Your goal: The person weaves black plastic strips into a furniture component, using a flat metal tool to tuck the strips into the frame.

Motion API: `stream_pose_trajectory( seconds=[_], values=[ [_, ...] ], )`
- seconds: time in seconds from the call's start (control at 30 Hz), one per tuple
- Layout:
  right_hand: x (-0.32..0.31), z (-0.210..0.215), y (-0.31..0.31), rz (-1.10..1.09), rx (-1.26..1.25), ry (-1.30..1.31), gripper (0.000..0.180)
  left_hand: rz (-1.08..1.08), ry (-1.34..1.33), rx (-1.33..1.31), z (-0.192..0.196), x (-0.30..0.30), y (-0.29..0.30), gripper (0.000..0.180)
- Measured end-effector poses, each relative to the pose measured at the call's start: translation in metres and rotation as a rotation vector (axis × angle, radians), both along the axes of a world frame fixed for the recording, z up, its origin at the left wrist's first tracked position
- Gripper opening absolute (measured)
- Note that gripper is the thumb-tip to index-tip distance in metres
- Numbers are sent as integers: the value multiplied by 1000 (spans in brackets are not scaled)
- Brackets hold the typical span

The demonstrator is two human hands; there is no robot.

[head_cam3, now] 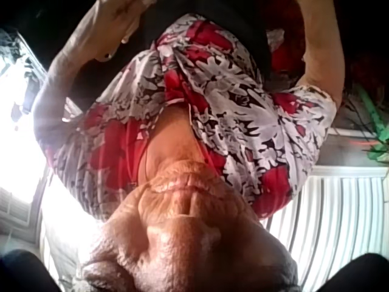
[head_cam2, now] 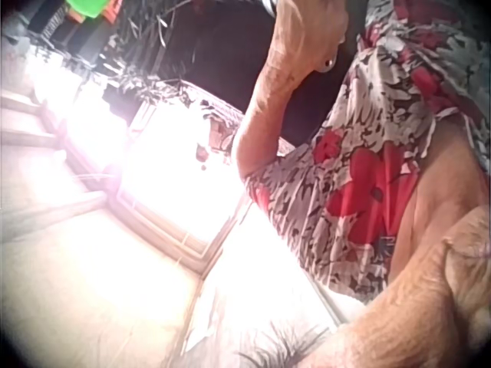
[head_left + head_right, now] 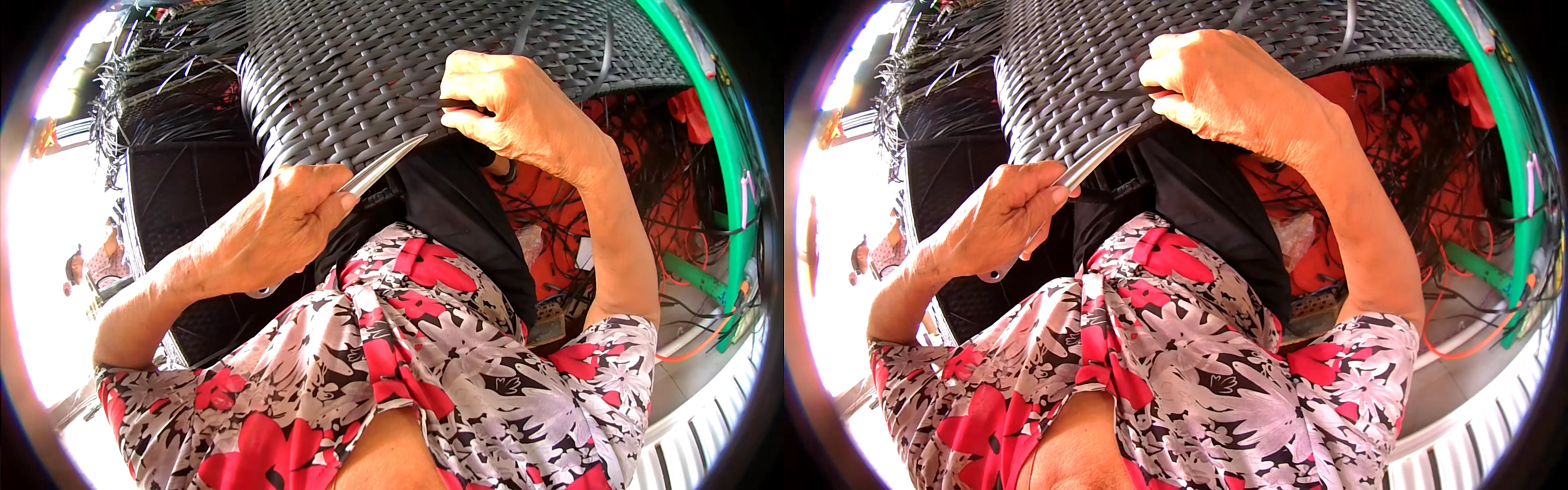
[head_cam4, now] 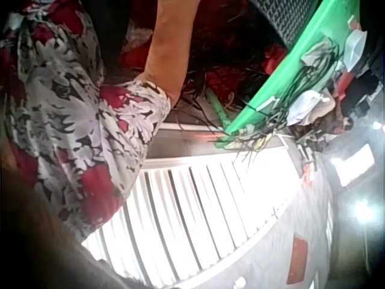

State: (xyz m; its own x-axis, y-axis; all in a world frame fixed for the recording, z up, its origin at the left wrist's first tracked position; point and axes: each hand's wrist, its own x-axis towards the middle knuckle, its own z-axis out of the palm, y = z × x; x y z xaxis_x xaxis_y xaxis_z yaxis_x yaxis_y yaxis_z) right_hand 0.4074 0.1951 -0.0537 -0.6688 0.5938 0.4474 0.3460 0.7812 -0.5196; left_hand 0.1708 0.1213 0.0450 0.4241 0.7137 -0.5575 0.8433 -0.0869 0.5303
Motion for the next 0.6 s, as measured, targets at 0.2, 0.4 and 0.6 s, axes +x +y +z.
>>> stream_pose_trajectory(
  seconds=[0.2,0.4,0.6],
  values=[
    [-5,-11,12,-3,-16,10,12,22,25,55,-5,-1,1,26],
    [2,-7,18,83,-369,76,14,58,83,-35,11,9,0,29],
    [1,-10,12,82,-292,82,19,65,34,-42,3,9,-6,29]
  ],
)
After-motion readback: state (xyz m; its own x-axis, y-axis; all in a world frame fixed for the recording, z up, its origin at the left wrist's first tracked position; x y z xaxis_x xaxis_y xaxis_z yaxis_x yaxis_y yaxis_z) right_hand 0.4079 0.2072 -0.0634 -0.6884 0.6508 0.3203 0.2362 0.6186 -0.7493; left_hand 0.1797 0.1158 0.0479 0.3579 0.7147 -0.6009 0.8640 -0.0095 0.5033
